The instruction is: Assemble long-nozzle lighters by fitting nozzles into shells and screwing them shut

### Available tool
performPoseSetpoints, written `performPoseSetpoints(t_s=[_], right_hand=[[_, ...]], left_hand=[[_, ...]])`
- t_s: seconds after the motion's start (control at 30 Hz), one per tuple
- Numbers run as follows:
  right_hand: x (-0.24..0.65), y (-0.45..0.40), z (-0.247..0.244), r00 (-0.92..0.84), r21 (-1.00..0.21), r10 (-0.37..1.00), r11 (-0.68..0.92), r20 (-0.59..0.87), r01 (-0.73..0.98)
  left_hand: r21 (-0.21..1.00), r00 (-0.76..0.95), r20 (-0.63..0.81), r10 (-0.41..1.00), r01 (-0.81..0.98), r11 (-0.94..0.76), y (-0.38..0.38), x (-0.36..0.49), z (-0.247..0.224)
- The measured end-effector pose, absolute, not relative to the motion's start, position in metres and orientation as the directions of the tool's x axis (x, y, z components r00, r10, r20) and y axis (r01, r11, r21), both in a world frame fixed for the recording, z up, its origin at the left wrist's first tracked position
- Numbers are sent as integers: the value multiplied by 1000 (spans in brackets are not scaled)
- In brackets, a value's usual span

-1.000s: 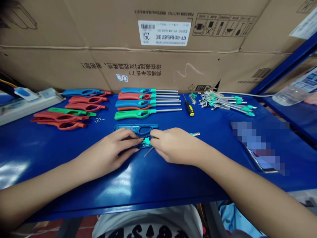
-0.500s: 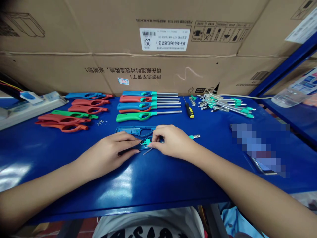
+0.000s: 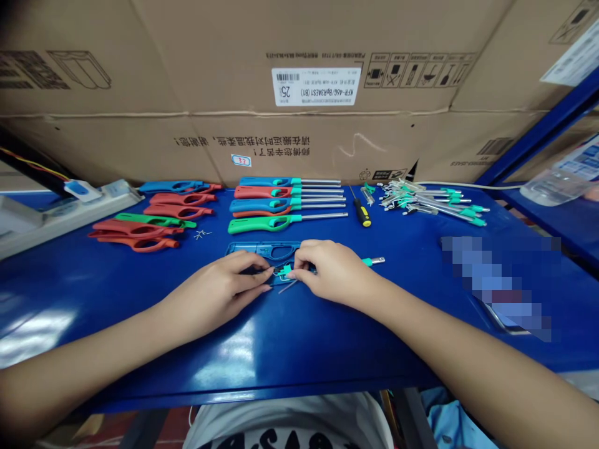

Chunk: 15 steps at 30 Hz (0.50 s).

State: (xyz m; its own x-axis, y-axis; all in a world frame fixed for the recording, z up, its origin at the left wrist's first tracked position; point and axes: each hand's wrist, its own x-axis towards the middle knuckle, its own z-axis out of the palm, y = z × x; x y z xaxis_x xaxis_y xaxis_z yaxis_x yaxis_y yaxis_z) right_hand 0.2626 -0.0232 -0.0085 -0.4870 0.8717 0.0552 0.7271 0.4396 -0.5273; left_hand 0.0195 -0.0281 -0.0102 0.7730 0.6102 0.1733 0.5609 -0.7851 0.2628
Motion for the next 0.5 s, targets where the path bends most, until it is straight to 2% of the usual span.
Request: performPoseSetpoints(t_s=[0.07, 0.17, 0.27, 0.33, 0.4, 0.5], right_hand=[[261, -24, -9, -497, -517, 865, 455, 66, 725], [265, -20, -6, -522, -573, 845, 487, 118, 659], [288, -5, 1, -405, -580, 887, 455, 223, 675], [318, 8, 6, -228, -502, 933, 345, 280, 793], [351, 21, 10, -48, -358, 950, 162, 307, 920], [392, 37, 8, -7, -179, 939, 73, 345, 981]], left_hand=[[244, 778, 161, 608, 565, -788, -28, 19, -9], [238, 784, 156, 600, 560, -794, -26, 17, -9], [264, 788, 171, 592, 542, -798, -22, 14, -9], [277, 786, 184, 590, 534, -799, -20, 12, -9], [280, 789, 193, 583, 525, -804, -18, 11, -10], [265, 801, 191, 567, 514, -816, -16, 11, -9]])
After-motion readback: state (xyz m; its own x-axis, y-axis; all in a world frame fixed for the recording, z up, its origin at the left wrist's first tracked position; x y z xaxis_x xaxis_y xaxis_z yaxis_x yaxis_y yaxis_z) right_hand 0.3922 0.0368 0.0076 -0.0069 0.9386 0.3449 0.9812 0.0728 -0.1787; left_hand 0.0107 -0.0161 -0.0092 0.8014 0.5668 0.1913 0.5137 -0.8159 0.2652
